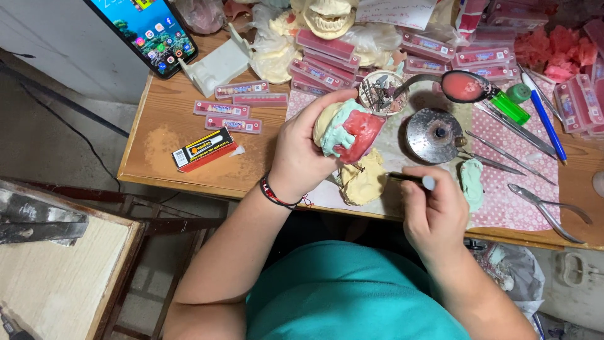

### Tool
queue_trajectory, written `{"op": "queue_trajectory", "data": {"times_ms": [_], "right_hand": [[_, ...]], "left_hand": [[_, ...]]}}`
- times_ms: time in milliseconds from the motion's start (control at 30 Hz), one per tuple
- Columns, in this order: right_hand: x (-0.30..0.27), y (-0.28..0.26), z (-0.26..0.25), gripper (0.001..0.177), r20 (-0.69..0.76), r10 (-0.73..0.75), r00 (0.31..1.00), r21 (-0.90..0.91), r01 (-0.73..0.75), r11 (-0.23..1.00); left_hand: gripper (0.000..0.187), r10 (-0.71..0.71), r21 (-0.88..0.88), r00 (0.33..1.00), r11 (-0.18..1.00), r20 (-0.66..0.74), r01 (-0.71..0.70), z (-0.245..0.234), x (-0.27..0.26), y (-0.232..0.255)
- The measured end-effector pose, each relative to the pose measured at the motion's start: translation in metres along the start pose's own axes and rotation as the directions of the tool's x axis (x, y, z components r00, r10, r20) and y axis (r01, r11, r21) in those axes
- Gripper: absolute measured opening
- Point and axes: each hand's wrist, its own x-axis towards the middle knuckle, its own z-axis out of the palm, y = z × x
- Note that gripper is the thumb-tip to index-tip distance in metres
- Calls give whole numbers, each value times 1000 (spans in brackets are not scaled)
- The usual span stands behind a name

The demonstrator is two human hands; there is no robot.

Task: Preparing and assembling dental models using liquid adhesive and a metal articulator frame

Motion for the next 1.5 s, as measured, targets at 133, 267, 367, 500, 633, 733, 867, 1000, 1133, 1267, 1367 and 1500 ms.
{"op": "queue_trajectory", "data": {"times_ms": [133,267,367,500,633,733,867,1000,1133,1267,1367,1500], "right_hand": [[-6,1,7,14,45,-16,999,-21,17,1000],[-7,-5,15,16,97,-66,993,-41,70,997],[-1,-14,19,16,137,-103,985,-45,110,993],[5,-21,18,14,141,-88,986,-38,94,995],[-2,-1,3,16,95,-23,995,-66,29,997],[-3,-3,6,15,107,-12,994,-64,19,998],[2,-19,19,13,163,6,987,-2,-5,1000],[3,-14,18,15,162,26,986,-44,-20,999],[1,-3,0,13,123,67,990,-25,-65,998],[-1,-1,1,13,116,53,992,-48,-48,998],[-3,0,5,13,135,35,990,-64,-27,998],[0,-4,6,11,150,9,989,-74,2,997]], "left_hand": [[68,-7,11,1000,1000,10,7,-1,-1,2],[68,-9,12,1000,1000,2,9,0,-1,2],[68,-12,11,1000,1000,0,12,0,-2,2],[67,-15,9,1000,1000,1,15,0,-2,2],[67,-11,12,1000,1000,6,11,0,-1,0],[66,-8,11,1000,1000,-2,8,1,-1,0],[67,-10,15,1000,1000,6,10,0,-2,0],[68,-13,-3,1000,1000,0,13,1,-2,-1],[68,-5,6,1000,1000,2,5,-1,-1,1],[69,-5,22,1000,1000,16,5,0,0,2],[69,-10,31,1000,999,15,10,-1,0,3],[69,-8,30,1000,1000,7,8,-1,-1,4]]}}
